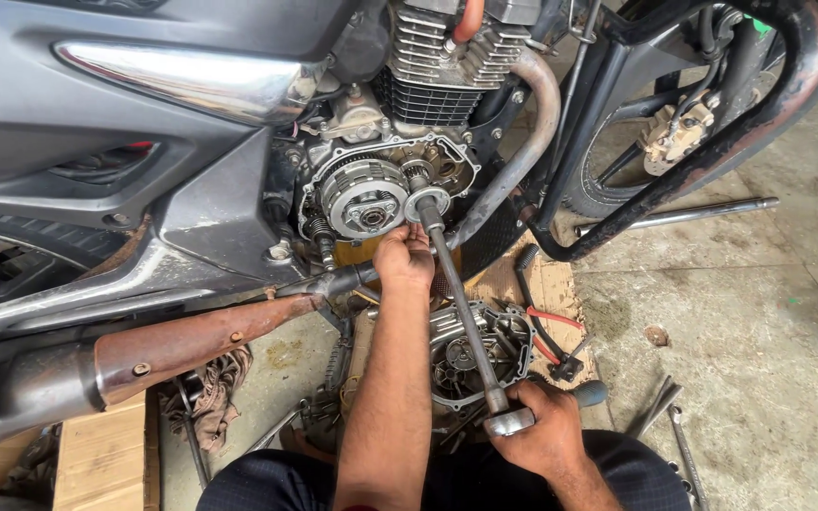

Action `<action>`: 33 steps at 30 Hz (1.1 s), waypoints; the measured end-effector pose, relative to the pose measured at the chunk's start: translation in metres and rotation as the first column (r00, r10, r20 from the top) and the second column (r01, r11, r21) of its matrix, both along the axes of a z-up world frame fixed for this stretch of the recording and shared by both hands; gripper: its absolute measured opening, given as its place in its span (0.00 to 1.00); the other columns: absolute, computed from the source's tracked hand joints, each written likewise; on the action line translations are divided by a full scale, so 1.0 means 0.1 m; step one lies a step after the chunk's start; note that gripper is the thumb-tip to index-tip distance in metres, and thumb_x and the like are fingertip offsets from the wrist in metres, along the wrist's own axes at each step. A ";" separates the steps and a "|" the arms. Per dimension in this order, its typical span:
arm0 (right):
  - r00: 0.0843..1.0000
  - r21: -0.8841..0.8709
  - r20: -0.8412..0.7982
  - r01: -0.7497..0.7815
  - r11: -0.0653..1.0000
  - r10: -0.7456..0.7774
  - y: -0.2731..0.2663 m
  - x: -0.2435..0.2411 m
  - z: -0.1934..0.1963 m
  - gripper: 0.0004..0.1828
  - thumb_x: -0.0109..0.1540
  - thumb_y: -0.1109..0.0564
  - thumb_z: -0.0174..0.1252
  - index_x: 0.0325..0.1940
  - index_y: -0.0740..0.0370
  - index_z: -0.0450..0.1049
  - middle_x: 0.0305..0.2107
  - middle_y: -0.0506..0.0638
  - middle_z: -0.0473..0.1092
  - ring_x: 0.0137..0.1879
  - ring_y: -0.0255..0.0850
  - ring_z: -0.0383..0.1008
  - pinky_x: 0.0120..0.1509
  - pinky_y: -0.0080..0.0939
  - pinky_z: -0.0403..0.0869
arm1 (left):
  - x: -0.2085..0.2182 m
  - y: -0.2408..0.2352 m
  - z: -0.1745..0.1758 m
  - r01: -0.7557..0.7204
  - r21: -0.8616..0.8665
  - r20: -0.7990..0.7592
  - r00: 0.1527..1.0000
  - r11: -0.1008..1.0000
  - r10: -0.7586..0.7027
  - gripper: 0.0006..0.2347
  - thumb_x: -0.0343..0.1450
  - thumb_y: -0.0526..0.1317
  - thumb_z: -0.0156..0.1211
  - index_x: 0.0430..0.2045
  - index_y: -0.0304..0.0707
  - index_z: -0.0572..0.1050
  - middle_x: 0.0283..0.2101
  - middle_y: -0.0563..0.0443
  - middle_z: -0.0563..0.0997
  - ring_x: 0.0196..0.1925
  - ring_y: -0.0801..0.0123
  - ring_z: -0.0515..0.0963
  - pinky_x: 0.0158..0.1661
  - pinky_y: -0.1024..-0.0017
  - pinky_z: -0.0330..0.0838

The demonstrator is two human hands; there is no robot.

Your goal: The person sits on the floor beside a motorcycle with its clutch cover removed and works on the clutch assembly. They handle the detached engine cover, use pliers and a socket wrench on the clutch components, fit a circular part onto the clutch, and pick small parts from the floor.

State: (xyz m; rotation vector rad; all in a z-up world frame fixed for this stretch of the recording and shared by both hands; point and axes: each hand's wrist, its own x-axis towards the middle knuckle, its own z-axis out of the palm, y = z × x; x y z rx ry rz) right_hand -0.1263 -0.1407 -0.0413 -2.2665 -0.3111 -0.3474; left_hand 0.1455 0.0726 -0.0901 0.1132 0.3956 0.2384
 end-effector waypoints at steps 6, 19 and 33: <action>1.000 -0.003 -0.021 0.016 1.000 -0.017 0.02 -0.02 -0.02 0.17 0.39 0.57 0.75 0.26 0.59 0.75 0.17 0.48 0.76 0.22 0.44 0.80 0.27 0.44 0.77 | -0.13 -0.02 -0.01 0.008 0.072 0.022 1.000 0.997 -0.010 0.08 0.74 0.24 0.46 0.45 0.24 0.70 0.44 0.41 0.79 0.45 0.61 0.80 0.54 0.66 0.78; 0.999 -0.001 0.010 0.040 0.999 -0.040 0.03 -0.02 0.02 0.17 0.38 0.58 0.75 0.26 0.59 0.76 0.18 0.50 0.75 0.24 0.46 0.79 0.29 0.45 0.77 | 0.03 -0.15 -0.37 0.075 0.025 0.436 0.897 0.997 -0.078 0.06 0.76 0.29 0.55 0.45 0.31 0.75 0.37 0.49 0.81 0.33 0.72 0.80 0.35 0.75 0.77; 0.996 -0.011 -0.083 0.018 1.000 -0.019 0.03 -0.01 -0.01 0.20 0.38 0.56 0.76 0.29 0.57 0.76 0.19 0.49 0.76 0.25 0.44 0.81 0.30 0.44 0.79 | -0.45 -0.16 0.57 0.176 -0.037 0.130 0.977 0.984 -0.170 0.07 0.74 0.34 0.50 0.43 0.37 0.72 0.36 0.50 0.81 0.36 0.70 0.82 0.47 0.60 0.82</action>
